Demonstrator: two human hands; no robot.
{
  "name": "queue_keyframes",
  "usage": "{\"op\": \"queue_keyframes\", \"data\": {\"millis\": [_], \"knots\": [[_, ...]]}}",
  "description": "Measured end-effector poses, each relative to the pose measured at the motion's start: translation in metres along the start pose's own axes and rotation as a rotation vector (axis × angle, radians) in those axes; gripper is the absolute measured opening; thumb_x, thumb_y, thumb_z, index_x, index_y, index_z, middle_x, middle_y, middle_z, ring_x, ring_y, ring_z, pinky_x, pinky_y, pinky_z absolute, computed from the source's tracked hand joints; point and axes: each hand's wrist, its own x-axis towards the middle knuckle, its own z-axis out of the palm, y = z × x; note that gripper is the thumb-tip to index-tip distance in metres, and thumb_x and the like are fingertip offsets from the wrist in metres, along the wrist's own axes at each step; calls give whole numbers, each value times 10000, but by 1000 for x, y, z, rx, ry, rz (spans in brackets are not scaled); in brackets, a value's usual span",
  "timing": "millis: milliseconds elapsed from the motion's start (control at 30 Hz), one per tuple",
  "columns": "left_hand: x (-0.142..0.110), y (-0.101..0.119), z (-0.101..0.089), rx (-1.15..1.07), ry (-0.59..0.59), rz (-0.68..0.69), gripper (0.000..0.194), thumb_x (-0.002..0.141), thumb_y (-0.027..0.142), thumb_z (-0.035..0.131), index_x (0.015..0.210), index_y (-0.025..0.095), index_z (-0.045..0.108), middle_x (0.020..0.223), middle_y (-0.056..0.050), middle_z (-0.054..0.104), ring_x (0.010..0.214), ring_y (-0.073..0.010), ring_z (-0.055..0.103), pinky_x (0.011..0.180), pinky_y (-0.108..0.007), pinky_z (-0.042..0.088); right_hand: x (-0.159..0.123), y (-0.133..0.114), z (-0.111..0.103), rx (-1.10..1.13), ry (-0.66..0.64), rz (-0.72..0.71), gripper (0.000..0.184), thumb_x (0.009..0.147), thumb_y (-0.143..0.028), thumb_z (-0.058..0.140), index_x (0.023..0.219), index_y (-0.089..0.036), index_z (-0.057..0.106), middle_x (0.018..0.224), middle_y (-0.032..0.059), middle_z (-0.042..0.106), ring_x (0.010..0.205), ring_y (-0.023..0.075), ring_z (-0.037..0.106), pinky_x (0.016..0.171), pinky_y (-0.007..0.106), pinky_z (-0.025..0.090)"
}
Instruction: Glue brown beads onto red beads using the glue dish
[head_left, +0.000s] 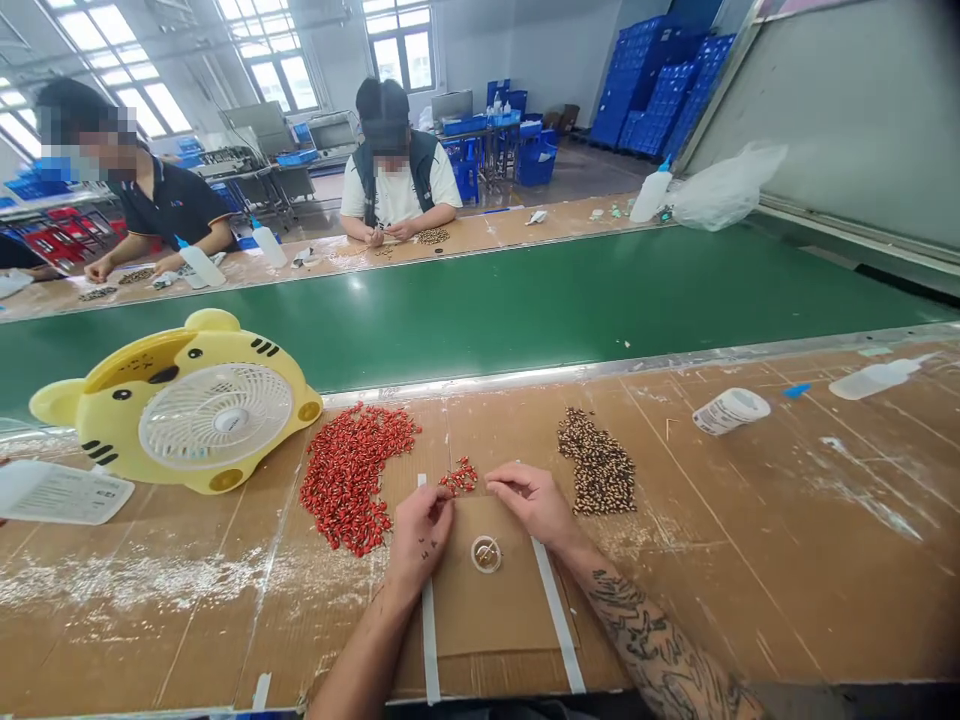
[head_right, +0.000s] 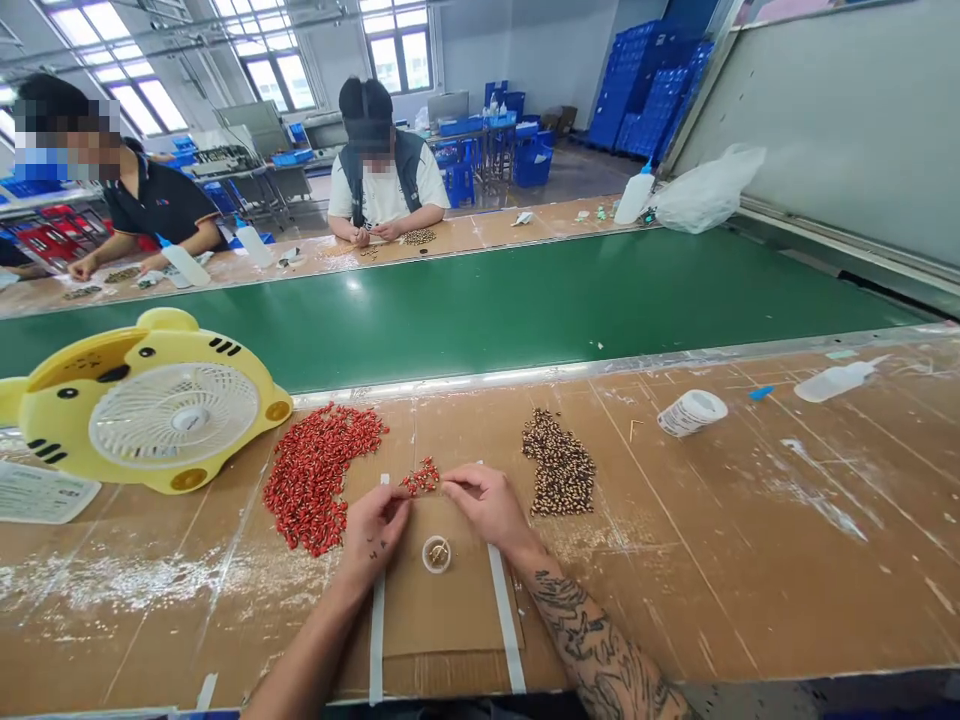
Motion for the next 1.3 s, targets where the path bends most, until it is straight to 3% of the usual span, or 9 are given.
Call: {"op": "queue_keyframes", "data": {"millis": [100,200,400,467,567,733,900,1133,1300], "knots": [[6,6,-4,214,-98,104,184,888,159,498,839,199,671,772,-32,675,717,-167,626,661,-241,463,2,-1,-13,-57,37,-56,155,867,-285,633,828,-186,745,838,60,739,781,193,667,737,303,508],[15,12,-10,304,-158,146,183,907,170,486,885,202,664,842,-46,681,781,-178,640,717,-256,470,3,-10,-23,-79,-17,-122,183,884,-274,608,793,-179,735,795,51,728,736,178,649,702,289,486],[22,2,-56,458,-115,73,164,907,200,485,891,200,648,856,-42,651,719,-168,624,690,-260,467,1,-23,-36,-161,-461,-111,134,814,-264,702,878,-164,764,757,33,712,656,152,606,624,254,449],[19,-4,-75,543,-183,39,170,883,178,494,924,203,657,913,-57,653,797,-193,640,729,-279,470,0,-22,-37,-173,-557,-108,181,800,-294,733,917,-159,763,743,26,695,642,143,592,603,240,439],[13,-9,-92,609,-324,32,206,850,151,512,966,211,670,1000,-77,647,903,-223,638,785,-298,467,-1,-17,-32,-223,-584,-147,142,822,-297,725,880,-174,766,750,18,676,657,134,579,612,233,417],[10,-9,-92,624,-378,7,255,877,119,436,827,189,676,801,-62,618,749,-208,610,678,-279,438,-3,-9,-25,-262,-579,-186,95,846,-239,696,808,-189,767,752,11,657,669,122,571,615,224,391],[11,-13,-92,576,-362,10,265,853,90,435,896,181,681,892,-78,632,826,-207,618,741,-275,448,-5,-12,-22,-280,-577,-201,84,835,-206,679,794,-174,744,734,8,633,658,122,552,605,224,381],[17,-9,-93,665,-405,2,252,794,32,438,742,187,630,782,-58,625,746,-198,599,683,-267,416,-10,-20,-22,-309,-601,-280,53,816,-143,656,783,-169,689,755,7,633,720,141,563,654,239,396],[23,0,-89,678,-430,48,235,820,60,449,751,188,635,808,-79,621,808,-230,597,717,-291,415,-11,-21,-21,-353,-582,-371,91,855,-167,631,795,-178,699,745,16,618,711,150,557,641,249,389]]}}
